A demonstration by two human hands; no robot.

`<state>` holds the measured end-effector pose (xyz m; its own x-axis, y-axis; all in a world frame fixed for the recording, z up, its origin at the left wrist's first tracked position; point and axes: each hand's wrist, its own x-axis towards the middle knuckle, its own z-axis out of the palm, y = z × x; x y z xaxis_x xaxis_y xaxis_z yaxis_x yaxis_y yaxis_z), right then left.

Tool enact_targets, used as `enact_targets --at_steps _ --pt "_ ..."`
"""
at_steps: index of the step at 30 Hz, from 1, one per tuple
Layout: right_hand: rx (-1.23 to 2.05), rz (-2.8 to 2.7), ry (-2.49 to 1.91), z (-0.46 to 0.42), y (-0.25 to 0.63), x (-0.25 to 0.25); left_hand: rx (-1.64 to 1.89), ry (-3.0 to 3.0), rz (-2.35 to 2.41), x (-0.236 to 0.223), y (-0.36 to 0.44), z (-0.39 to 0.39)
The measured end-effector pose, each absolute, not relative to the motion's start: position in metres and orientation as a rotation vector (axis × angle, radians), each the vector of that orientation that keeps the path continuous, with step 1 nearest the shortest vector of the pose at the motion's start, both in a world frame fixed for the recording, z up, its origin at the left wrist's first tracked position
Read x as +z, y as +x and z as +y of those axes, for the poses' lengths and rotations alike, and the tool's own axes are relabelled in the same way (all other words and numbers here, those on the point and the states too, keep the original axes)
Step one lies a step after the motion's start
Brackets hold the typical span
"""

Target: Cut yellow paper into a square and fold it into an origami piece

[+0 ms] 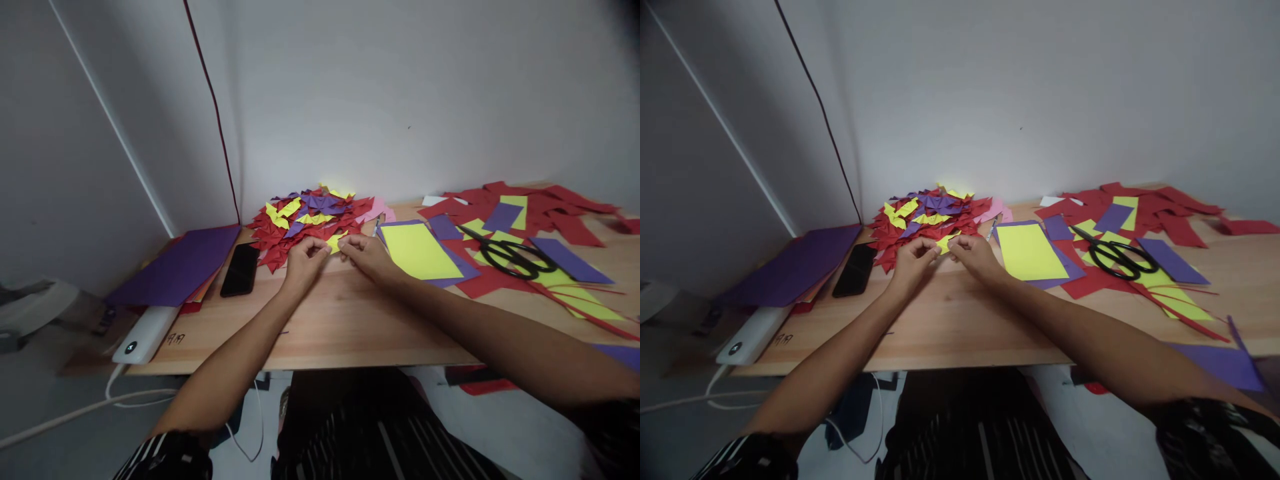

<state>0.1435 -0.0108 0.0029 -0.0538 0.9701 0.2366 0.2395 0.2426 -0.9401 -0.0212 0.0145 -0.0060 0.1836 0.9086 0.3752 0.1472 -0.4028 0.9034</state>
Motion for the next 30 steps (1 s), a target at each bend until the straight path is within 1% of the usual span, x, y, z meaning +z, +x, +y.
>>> enact_targets --at_steps 4,9,14,23,27,30 --pt "0.946 -1.506 -1.169 -0.011 0.144 0.001 1.303 1.580 1.030 -0.007 -0.020 0.015" --pt "1.001 -1.528 -1.135 -0.006 0.144 -0.004 1.330 1.554 1.058 -0.007 -0.020 0.014" --pt "0.941 -1.552 -1.175 -0.005 0.145 -0.005 1.333 1.566 1.048 -0.008 -0.019 0.015" --pt "0.953 -1.551 -1.168 -0.004 0.145 -0.006 1.331 1.517 1.007 -0.009 -0.018 0.015" --pt "0.888 -1.590 -1.180 -0.002 0.146 -0.011 1.335 1.518 1.005 -0.008 -0.018 0.014" --pt "0.767 -1.627 -1.203 -0.002 0.146 -0.014 1.299 1.508 0.983 -0.008 -0.017 0.013"
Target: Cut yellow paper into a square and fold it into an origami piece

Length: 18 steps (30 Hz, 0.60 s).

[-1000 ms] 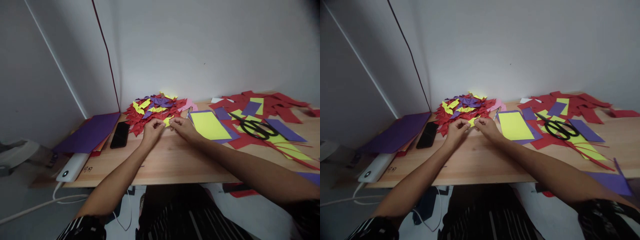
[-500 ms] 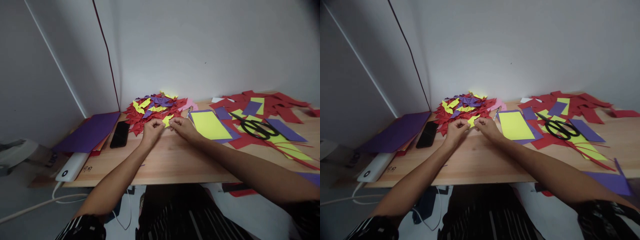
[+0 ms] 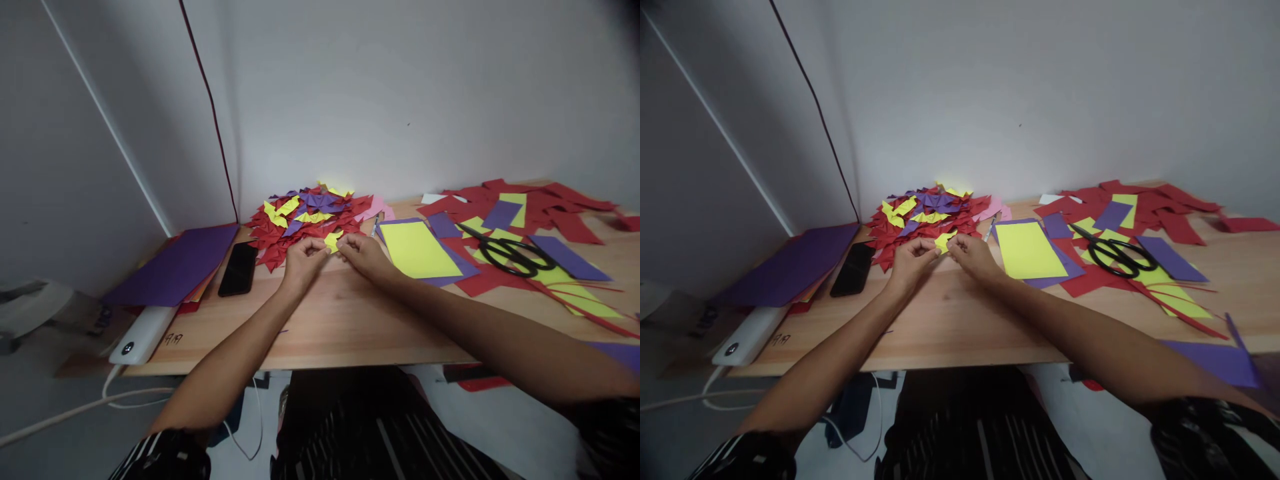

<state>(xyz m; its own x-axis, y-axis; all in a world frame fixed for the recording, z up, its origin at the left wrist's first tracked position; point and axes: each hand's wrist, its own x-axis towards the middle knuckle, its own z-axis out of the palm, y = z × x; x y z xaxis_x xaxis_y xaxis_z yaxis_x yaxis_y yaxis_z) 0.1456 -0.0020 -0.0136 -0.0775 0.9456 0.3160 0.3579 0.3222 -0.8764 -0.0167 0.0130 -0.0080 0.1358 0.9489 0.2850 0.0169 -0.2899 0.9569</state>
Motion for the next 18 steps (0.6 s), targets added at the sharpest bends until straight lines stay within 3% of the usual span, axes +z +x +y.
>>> enact_targets --at_steps 6,18 --pt "0.539 -1.667 -1.247 -0.0034 0.1436 -0.0119 1.209 1.470 0.948 -0.0089 -0.0148 0.0112" --pt "0.475 -1.703 -1.254 -0.0044 0.1415 -0.0134 1.196 1.319 0.956 -0.0069 -0.0114 0.0086"
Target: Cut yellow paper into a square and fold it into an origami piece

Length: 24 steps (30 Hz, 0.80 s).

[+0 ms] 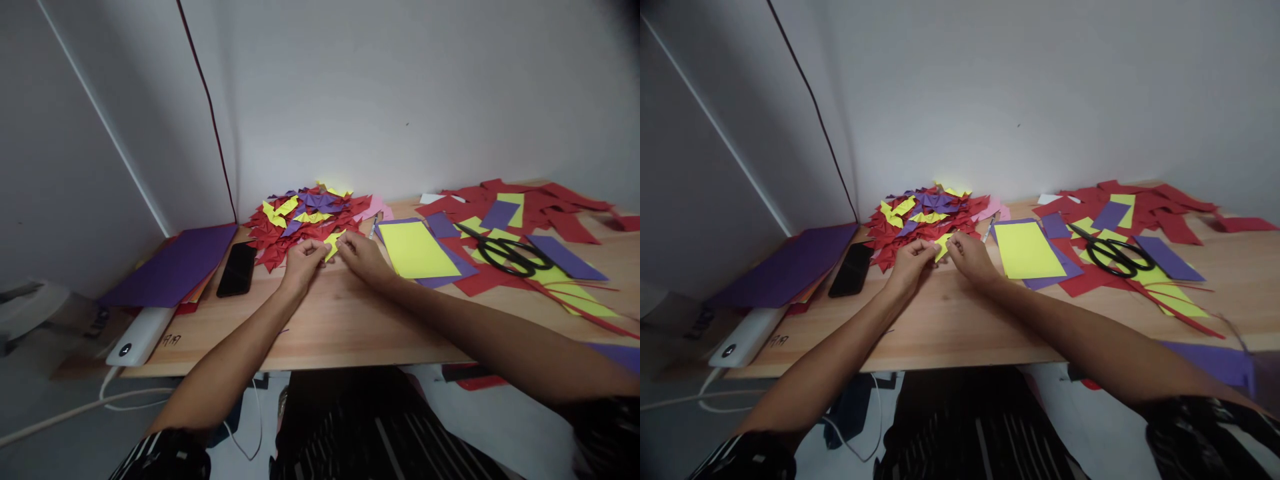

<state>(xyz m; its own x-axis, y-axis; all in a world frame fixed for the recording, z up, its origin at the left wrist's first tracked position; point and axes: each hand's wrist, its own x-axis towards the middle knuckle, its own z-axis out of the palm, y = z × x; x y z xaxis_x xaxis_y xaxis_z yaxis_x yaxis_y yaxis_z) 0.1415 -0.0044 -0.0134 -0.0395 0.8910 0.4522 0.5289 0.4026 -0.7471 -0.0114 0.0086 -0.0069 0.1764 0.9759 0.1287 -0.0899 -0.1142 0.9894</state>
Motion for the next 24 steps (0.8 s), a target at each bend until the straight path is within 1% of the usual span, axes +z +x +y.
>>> enact_targets --at_steps 5,11,19,24 --pt "0.497 -1.711 -1.231 -0.0028 0.1408 -0.0152 1.249 1.353 0.981 -0.0095 -0.0111 0.0105" --pt "0.632 -1.679 -1.154 -0.0035 0.1422 -0.0141 1.323 1.559 1.060 -0.0031 -0.0121 0.0073" --pt "0.724 -1.623 -1.161 -0.0027 0.1403 -0.0147 1.349 1.759 1.135 -0.0026 -0.0122 0.0015" --pt "0.788 -1.599 -1.152 0.0006 0.1405 -0.0184 1.358 1.710 1.119 -0.0030 -0.0083 0.0019"
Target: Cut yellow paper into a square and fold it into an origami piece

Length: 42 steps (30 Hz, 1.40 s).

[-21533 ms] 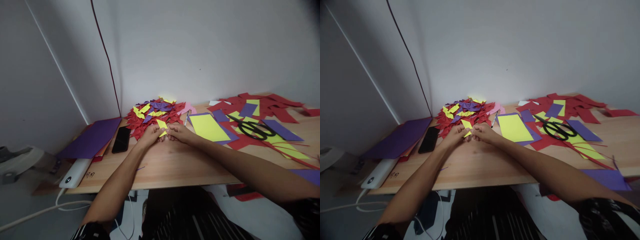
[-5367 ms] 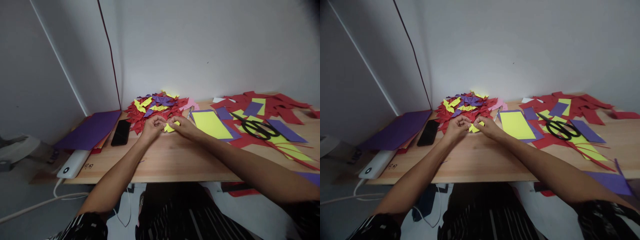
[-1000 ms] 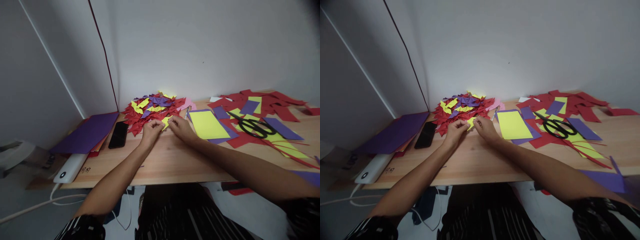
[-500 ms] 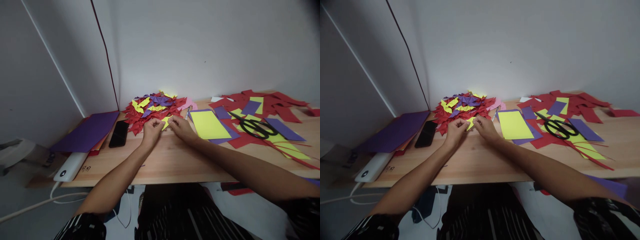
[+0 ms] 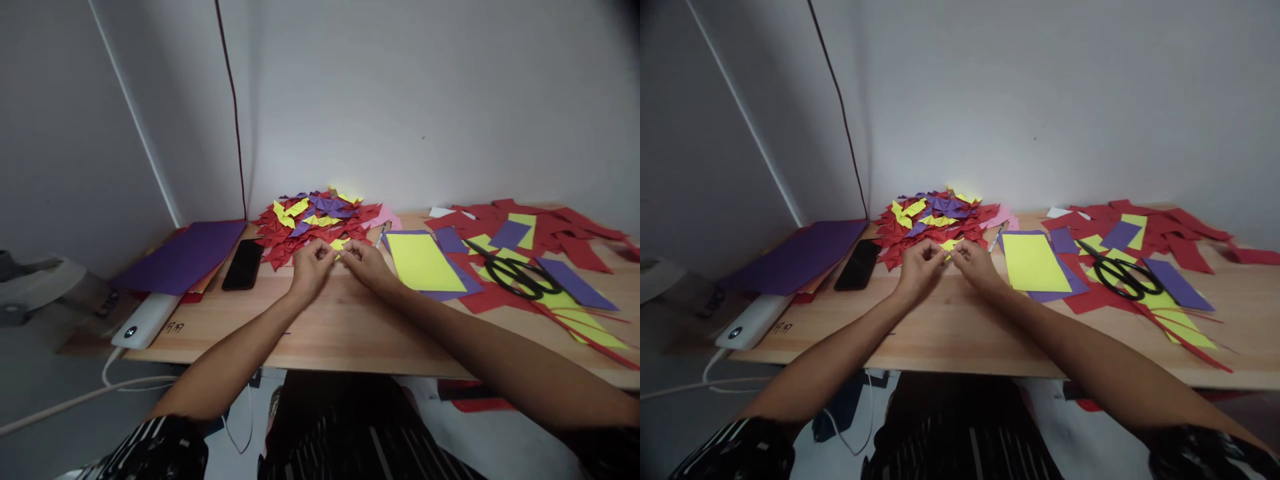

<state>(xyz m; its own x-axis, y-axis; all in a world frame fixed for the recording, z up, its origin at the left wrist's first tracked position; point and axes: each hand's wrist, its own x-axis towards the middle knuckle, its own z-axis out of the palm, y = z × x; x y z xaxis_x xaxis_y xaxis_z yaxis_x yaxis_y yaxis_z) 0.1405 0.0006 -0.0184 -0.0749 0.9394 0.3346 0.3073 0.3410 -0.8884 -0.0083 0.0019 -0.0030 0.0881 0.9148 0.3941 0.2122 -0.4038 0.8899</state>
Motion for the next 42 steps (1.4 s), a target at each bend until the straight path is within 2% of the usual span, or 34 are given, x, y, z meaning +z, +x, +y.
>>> enact_targets --at_steps 11,19,27,42 --pt "0.847 -1.604 -1.109 0.005 0.142 -0.023 1.189 1.230 0.848 -0.011 -0.013 0.015" --pt "0.767 -1.716 -1.192 0.004 0.142 -0.018 0.998 1.401 0.933 -0.012 -0.016 0.019" --pt "0.772 -1.727 -1.223 0.007 0.140 -0.023 1.161 1.533 0.968 -0.013 -0.017 0.012" --pt "0.849 -1.669 -1.221 0.006 0.145 -0.025 1.066 1.494 0.947 -0.019 -0.015 0.016"
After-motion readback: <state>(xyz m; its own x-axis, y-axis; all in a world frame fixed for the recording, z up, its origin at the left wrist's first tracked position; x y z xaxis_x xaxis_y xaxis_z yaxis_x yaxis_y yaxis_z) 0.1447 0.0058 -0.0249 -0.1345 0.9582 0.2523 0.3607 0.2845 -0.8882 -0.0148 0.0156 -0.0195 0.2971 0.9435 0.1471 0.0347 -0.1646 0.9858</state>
